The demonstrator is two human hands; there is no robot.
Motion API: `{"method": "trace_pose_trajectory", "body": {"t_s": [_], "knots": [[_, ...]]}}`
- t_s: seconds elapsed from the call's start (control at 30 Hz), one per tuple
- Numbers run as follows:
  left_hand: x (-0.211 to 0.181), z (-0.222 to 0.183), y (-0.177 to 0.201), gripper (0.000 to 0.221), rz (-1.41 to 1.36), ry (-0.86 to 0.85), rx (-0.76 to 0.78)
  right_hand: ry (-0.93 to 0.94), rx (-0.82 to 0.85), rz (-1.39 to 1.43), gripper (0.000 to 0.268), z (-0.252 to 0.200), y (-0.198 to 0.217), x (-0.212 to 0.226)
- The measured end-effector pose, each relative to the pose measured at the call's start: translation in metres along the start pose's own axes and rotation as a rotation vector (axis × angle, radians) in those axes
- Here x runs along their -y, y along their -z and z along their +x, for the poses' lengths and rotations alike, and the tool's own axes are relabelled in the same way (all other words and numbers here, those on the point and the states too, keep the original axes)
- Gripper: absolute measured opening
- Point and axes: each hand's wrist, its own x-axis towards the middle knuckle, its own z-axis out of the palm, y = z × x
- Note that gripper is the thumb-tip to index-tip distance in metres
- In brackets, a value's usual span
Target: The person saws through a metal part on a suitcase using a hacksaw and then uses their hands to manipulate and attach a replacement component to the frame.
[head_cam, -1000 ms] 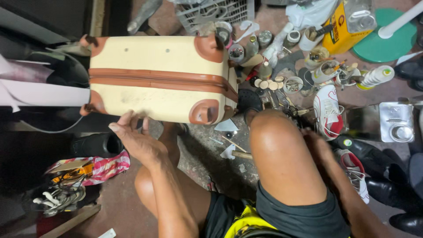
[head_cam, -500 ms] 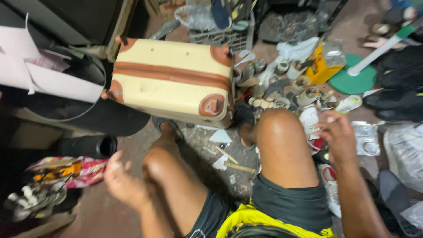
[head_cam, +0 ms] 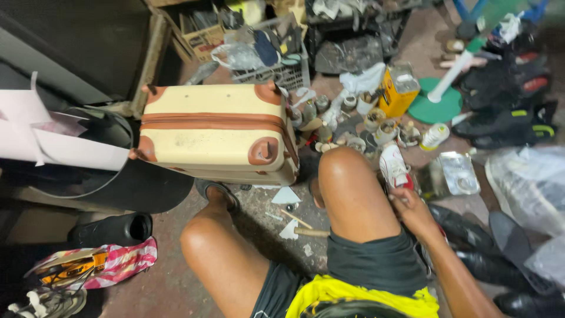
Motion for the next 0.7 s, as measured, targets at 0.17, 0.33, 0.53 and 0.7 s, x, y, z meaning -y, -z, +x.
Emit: {"method": "trace_pose_trajectory", "body": {"t_s": [0.17,0.33,0.53,0.7], "knots": [[0.010,-0.023,0.012,0.026,0.035,0.048,0.048,0.008,0.006,-0.066,0.032,0.004,-0.004,-0.006],[0.035,-0.008,0.002,0.026,0.017,0.029,0.026,0.056,0.031,0.032,0.032,0.047,-0.013,0.012],[0.041,0.005,0.017,0.026,-0.076,-0.163,-0.170,0.044,0.022,-0.015,0.030,0.043,-0.020,0.002],[-0.047,-0.004,0.049,0.024,-0.218,-0.581,-0.333,-0.043,0.037,0.024,0.031,0.053,-0.016,-0.012]]}}
